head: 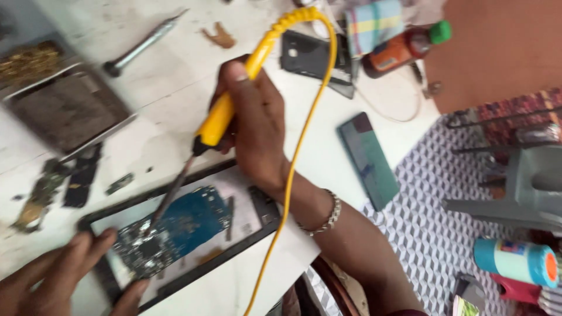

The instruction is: The person uses a soldering iron to apply solder to a blue circuit board placed inside a smartphone chassis. They repeatedly heat and reflow solder on specific areas of the board while holding it steady with the other hand.

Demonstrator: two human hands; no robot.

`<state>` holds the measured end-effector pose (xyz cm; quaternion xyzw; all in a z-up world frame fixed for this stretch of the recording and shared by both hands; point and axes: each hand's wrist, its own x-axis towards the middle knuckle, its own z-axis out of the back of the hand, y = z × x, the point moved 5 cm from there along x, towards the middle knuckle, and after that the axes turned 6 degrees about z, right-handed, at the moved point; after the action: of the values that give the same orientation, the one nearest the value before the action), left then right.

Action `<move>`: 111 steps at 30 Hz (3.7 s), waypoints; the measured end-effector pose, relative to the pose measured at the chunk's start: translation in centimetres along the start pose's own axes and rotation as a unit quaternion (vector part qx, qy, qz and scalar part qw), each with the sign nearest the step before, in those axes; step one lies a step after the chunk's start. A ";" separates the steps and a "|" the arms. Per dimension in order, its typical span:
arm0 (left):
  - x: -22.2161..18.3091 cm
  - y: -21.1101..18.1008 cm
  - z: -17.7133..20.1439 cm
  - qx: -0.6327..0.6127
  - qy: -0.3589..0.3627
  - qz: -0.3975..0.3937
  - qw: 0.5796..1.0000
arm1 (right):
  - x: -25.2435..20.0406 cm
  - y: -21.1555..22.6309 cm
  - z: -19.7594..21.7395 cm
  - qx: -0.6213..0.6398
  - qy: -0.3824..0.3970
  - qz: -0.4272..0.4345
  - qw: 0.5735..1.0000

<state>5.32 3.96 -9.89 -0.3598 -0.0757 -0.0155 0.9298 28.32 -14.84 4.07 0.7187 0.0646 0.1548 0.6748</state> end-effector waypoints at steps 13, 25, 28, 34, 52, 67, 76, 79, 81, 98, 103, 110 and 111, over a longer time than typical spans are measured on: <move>-1.5 16.4 -9.8 0.387 -0.101 -0.438 0.805 | -0.4 0.7 -1.0 0.013 0.046 -0.008 0.999; 1.4 14.0 -9.9 0.320 -0.174 -0.469 0.804 | -0.4 -0.3 -0.8 0.015 0.037 -0.010 0.999; 1.8 14.5 -10.5 0.287 -0.156 -0.424 0.845 | -0.5 -0.3 -0.8 0.015 0.038 -0.009 0.999; 0.4 14.8 -9.2 0.073 -0.088 -0.210 0.971 | -0.4 0.0 -0.8 0.004 0.029 -0.016 0.999; 2.6 -11.1 7.8 0.011 -0.121 0.062 0.991 | 0.4 0.5 0.5 -0.029 0.001 0.015 0.999; 2.6 -11.5 8.2 -0.004 -0.118 0.050 0.992 | 0.1 1.2 0.2 -0.016 0.015 0.067 0.998; 2.6 -11.7 8.3 -0.001 -0.128 0.041 0.991 | 0.1 1.7 0.7 -0.029 0.001 0.104 0.994; 2.6 -11.7 8.4 -0.001 -0.132 0.037 0.991 | -0.1 1.7 0.7 -0.011 0.005 0.128 0.992; 2.5 -11.8 8.4 -0.003 -0.136 0.035 0.990 | 0.0 1.6 0.6 0.021 0.006 0.136 0.991; 2.5 -11.8 8.4 0.001 -0.142 0.026 0.990 | -0.3 1.2 0.5 -0.002 0.025 0.145 0.989; 2.5 -11.8 8.4 -0.005 -0.129 0.031 0.991 | 0.1 1.4 0.5 0.020 0.007 0.143 0.989; 2.5 -11.8 8.4 -0.011 -0.129 0.030 0.991 | -0.3 2.6 0.5 -0.038 0.006 0.158 0.987; 2.5 -11.8 8.5 -0.011 -0.132 0.028 0.991 | -0.4 2.7 0.5 -0.047 0.013 0.160 0.986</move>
<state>5.68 0.93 4.54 -0.3705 -0.1873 0.0576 0.9079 27.79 -15.64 6.64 0.6855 -0.0500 0.2732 0.6731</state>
